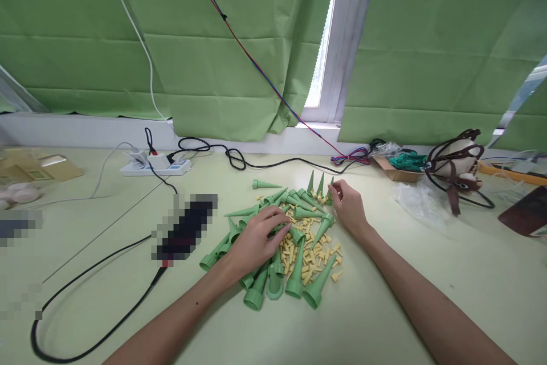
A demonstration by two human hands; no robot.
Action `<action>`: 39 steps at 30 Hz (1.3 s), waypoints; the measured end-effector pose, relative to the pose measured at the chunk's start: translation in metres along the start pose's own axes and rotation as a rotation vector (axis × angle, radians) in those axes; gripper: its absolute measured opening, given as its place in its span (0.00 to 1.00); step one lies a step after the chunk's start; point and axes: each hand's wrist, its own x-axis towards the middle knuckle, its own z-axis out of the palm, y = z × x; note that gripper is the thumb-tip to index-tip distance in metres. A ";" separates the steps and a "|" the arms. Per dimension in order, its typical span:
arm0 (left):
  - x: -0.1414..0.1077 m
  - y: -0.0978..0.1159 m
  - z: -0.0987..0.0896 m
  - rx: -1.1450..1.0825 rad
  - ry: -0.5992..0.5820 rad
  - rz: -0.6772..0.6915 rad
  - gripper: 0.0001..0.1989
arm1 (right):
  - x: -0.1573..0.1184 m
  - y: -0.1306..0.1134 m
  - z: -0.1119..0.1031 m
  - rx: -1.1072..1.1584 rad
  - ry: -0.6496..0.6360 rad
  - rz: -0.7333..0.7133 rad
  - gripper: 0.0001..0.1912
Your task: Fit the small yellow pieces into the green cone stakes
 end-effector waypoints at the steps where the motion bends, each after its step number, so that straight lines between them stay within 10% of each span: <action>1: 0.000 0.000 0.000 -0.001 -0.004 -0.001 0.10 | 0.000 -0.001 0.000 -0.001 -0.001 -0.002 0.17; 39: 0.002 0.002 -0.001 0.008 -0.028 -0.020 0.09 | -0.002 -0.004 0.001 -0.178 -0.090 0.162 0.20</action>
